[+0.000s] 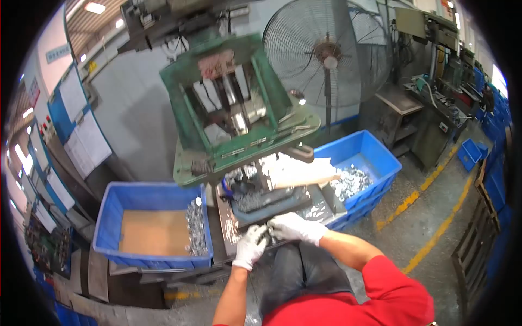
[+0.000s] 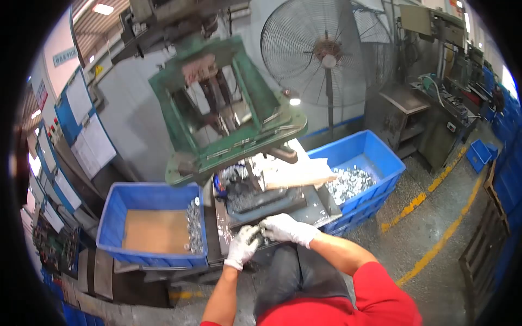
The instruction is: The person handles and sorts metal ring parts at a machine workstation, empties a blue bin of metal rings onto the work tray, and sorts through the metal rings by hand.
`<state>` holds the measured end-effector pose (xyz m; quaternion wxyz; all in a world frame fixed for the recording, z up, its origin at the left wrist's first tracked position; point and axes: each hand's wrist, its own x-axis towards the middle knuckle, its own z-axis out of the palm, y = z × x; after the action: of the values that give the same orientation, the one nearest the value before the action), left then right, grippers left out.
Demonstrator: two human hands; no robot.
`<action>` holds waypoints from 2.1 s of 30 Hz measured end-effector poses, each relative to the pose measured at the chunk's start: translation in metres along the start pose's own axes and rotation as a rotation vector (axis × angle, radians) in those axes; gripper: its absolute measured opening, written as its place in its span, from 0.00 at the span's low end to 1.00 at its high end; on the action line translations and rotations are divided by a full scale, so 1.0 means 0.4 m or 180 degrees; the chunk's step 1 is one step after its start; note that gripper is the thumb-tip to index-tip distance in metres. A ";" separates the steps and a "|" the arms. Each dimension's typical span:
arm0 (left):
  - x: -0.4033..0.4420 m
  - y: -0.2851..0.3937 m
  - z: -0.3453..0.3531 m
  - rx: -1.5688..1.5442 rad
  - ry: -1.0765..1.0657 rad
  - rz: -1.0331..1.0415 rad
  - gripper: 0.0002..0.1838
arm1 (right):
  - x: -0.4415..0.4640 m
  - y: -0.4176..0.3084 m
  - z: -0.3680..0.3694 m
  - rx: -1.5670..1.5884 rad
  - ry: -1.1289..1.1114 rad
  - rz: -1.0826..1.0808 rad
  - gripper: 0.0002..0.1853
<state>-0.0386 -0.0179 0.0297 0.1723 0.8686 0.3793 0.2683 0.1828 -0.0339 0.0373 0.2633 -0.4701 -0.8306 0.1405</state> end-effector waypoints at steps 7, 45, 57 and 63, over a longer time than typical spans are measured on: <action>0.042 0.026 0.016 -0.0111 -0.0649 -0.0264 0.13 | -0.011 0.006 0.006 -0.0275 -0.0041 0.0498 0.20; 0.023 0.000 0.027 -0.2351 0.0382 -0.1525 0.10 | 0.279 0.159 -0.199 0.0625 0.1290 0.2066 0.19; 0.025 -0.048 0.020 -0.3640 0.0830 -0.1941 0.10 | 0.066 -0.056 -0.017 0.0719 0.1077 0.0123 0.11; 0.009 -0.076 0.031 -0.3401 0.0542 -0.1566 0.12 | 0.066 -0.093 0.033 0.0252 0.0699 0.0041 0.15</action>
<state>-0.0463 0.0035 0.0058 0.6117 0.5235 0.3944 0.4429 0.1379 -0.0303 0.0526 0.3701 -0.4773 -0.7875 0.1226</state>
